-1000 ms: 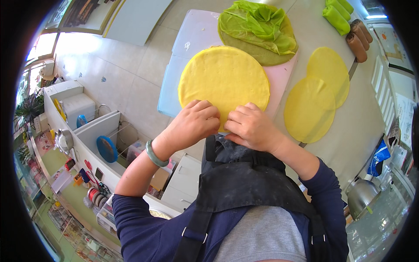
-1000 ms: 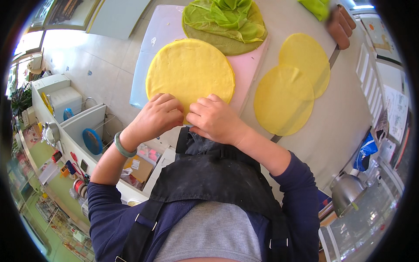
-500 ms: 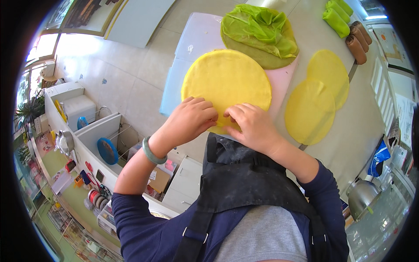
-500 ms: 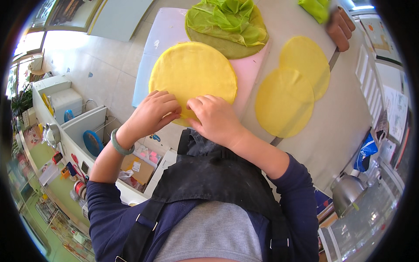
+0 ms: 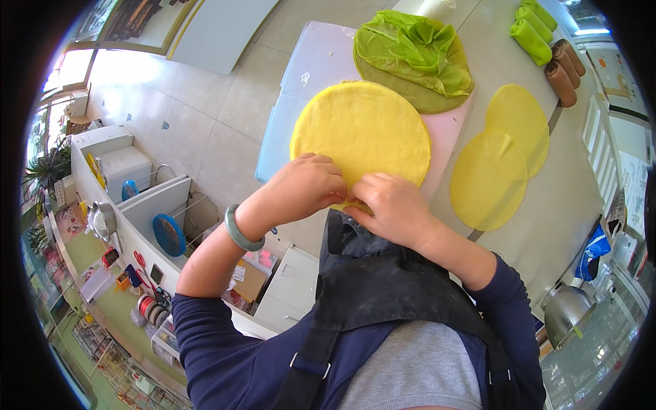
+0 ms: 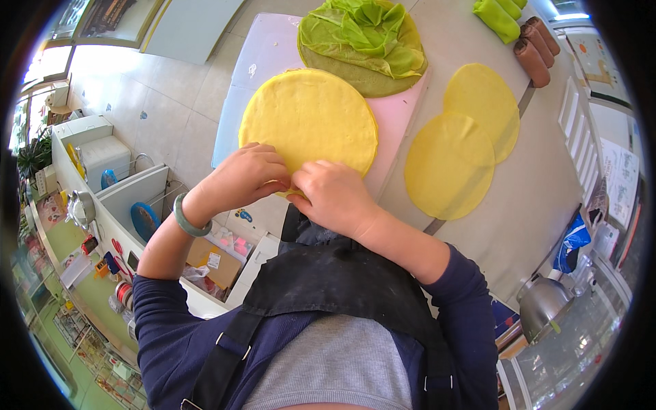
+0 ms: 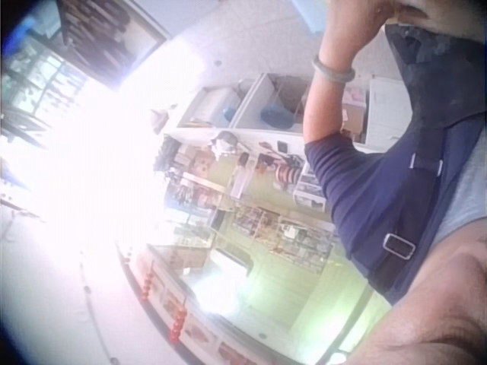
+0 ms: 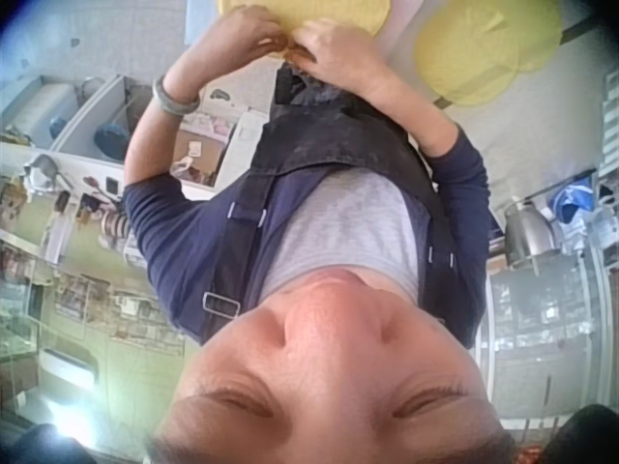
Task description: The person pipes cream onto green crepes, adds chocolate chips, and rolls them into cylinders. They then separate and stack yellow crepes, pipe cream onto them, and prepare to roll them.
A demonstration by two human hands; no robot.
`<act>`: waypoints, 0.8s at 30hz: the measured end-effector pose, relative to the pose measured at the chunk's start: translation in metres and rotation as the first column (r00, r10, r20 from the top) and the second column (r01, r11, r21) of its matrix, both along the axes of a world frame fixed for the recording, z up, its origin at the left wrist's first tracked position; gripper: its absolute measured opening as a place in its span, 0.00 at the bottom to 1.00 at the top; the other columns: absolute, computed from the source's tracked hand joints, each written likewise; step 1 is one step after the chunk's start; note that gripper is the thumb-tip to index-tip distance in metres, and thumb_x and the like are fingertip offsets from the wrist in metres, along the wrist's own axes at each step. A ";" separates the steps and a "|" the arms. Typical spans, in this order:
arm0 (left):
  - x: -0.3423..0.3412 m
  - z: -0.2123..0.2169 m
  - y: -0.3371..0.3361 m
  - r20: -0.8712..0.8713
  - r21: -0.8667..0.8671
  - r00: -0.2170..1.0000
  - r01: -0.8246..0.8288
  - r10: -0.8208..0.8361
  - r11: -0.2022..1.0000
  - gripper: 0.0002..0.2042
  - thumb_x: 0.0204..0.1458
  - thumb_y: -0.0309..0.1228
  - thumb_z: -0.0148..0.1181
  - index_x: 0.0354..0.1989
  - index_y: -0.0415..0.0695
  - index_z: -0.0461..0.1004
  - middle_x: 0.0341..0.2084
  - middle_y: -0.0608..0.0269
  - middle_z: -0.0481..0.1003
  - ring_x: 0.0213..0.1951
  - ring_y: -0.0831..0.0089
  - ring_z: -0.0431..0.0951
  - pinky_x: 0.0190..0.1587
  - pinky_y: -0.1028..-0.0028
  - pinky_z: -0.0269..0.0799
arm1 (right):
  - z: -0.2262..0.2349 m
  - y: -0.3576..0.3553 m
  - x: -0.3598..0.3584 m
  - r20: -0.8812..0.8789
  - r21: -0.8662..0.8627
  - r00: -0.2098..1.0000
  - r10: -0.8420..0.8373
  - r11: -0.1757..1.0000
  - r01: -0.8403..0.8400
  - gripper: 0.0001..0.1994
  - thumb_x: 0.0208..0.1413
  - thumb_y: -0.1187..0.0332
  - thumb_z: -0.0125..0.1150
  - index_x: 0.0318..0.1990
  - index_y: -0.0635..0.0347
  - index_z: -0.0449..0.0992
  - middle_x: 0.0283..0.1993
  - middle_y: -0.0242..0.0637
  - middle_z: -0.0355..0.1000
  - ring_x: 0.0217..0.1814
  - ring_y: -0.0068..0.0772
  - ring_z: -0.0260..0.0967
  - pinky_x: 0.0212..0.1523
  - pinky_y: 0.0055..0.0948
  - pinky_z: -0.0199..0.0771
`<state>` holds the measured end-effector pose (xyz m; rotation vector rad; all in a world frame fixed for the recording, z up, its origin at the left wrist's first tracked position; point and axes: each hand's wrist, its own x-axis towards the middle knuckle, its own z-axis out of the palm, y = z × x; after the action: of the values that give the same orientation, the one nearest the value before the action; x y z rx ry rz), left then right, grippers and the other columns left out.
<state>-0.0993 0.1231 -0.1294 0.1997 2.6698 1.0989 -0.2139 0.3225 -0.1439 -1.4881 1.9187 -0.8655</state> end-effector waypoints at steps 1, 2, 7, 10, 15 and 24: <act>0.000 0.000 0.001 -0.003 -0.003 1.000 -0.009 0.009 1.000 0.03 0.52 0.32 0.68 0.31 0.48 0.81 0.29 0.65 0.79 0.41 0.62 0.78 0.48 0.62 0.73 | 0.000 0.000 0.001 -0.007 -0.001 1.000 -0.007 1.000 0.007 0.07 0.57 0.67 0.64 0.30 0.57 0.75 0.30 0.40 0.74 0.37 0.47 0.75 0.38 0.45 0.76; 0.000 -0.001 0.001 -0.005 -0.007 1.000 -0.018 0.018 1.000 0.03 0.52 0.32 0.67 0.31 0.48 0.80 0.29 0.65 0.79 0.41 0.62 0.78 0.48 0.62 0.73 | 0.000 -0.001 0.002 -0.014 -0.003 1.000 -0.015 1.000 0.015 0.07 0.57 0.67 0.64 0.30 0.57 0.75 0.30 0.39 0.74 0.37 0.47 0.75 0.38 0.45 0.76; 0.004 0.003 0.004 -0.034 -0.062 0.999 -0.022 0.020 0.998 0.06 0.49 0.31 0.69 0.33 0.48 0.78 0.29 0.66 0.77 0.41 0.62 0.77 0.46 0.63 0.71 | 0.000 -0.002 0.004 -0.004 0.007 1.000 -0.030 1.000 0.030 0.06 0.56 0.69 0.64 0.29 0.57 0.75 0.30 0.39 0.74 0.37 0.47 0.76 0.38 0.45 0.76; 0.009 0.006 0.007 -0.049 -0.097 0.999 -0.019 0.014 0.995 0.09 0.45 0.30 0.71 0.34 0.49 0.77 0.31 0.66 0.75 0.42 0.63 0.76 0.46 0.64 0.70 | 0.001 -0.001 0.004 -0.024 0.017 1.000 -0.016 1.000 0.017 0.06 0.55 0.69 0.65 0.30 0.58 0.74 0.30 0.39 0.74 0.37 0.47 0.76 0.37 0.45 0.76; 0.014 0.004 0.009 -0.066 -0.038 0.994 -0.091 0.088 0.995 0.11 0.43 0.29 0.71 0.34 0.49 0.76 0.34 0.66 0.73 0.43 0.63 0.74 0.47 0.64 0.68 | 0.003 -0.003 0.004 -0.022 0.033 1.000 0.009 0.999 -0.009 0.06 0.54 0.70 0.65 0.31 0.57 0.74 0.30 0.39 0.74 0.37 0.46 0.76 0.38 0.44 0.76; 0.016 -0.003 0.000 -0.072 0.006 0.988 -0.138 0.139 0.990 0.10 0.49 0.30 0.71 0.36 0.47 0.75 0.34 0.65 0.74 0.41 0.62 0.75 0.48 0.63 0.68 | 0.006 -0.005 0.009 -0.145 -0.026 0.989 -0.038 0.999 0.035 0.07 0.55 0.70 0.66 0.34 0.57 0.72 0.32 0.38 0.73 0.38 0.44 0.74 0.38 0.42 0.75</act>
<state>-0.0837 0.1228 -0.1320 0.0554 2.7831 1.1549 -0.2047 0.3170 -0.1380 -1.5728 2.0528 -0.8176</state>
